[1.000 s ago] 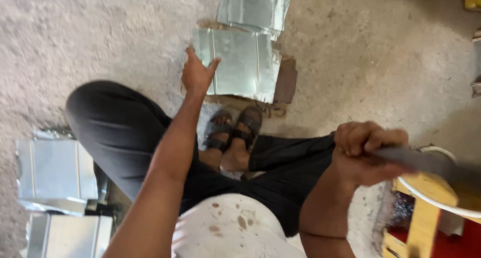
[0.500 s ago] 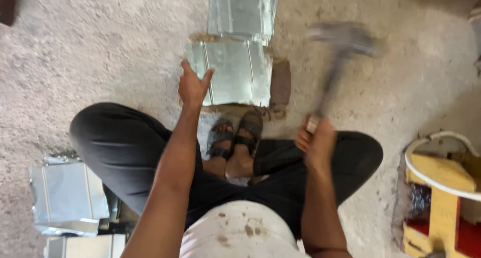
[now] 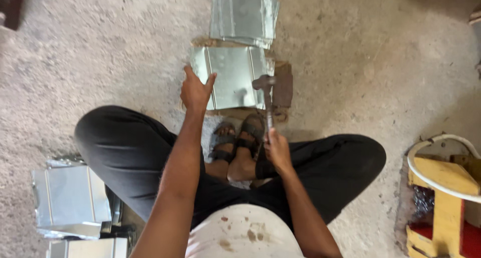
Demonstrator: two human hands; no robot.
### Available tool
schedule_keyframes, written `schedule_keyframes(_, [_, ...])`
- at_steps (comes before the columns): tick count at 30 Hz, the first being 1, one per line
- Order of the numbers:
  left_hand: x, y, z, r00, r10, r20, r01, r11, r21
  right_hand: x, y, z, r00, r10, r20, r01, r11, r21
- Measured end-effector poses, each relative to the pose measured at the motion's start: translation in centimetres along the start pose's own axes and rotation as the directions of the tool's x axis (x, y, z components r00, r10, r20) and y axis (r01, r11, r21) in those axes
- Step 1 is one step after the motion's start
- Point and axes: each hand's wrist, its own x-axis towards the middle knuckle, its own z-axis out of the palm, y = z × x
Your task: The person sits on the floor and uses a hammer to repeatedly strike a stack of rectangular metal sheets. The metal sheets are placed on a cushioned surface, and the person adjusts the stack occasionally while continuing to hammer the edges and surfaces.
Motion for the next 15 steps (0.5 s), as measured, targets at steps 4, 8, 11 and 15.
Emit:
schedule_keyframes(4, [-0.1, -0.6, 0.4, 1.0, -0.015, 0.021, 0.015, 1.0, 0.008, -4.5, -8.0, -2.5, 0.947, -0.322, 0.013, 0.307, 0.913, 0.267])
schedule_keyframes(8, [-0.2, -0.3, 0.0, 0.999, -0.032, 0.035, 0.031, 0.999, 0.031, -12.1, -18.2, -4.5, 0.633, -0.769, -0.093, 0.719, 0.538, 0.44])
schedule_keyframes(11, [0.0, -0.1, 0.0, 0.998, -0.037, 0.049, 0.036, 0.999, 0.032, -12.4, -20.3, -3.4, 0.145, -0.961, -0.234, 0.988, 0.153, -0.016])
schedule_keyframes(15, [-0.1, -0.3, 0.1, 0.999, -0.017, 0.042, 0.017, 1.0, 0.006, -6.3, -11.0, -2.3, 0.207, -0.96, -0.19, 0.969, 0.174, 0.177])
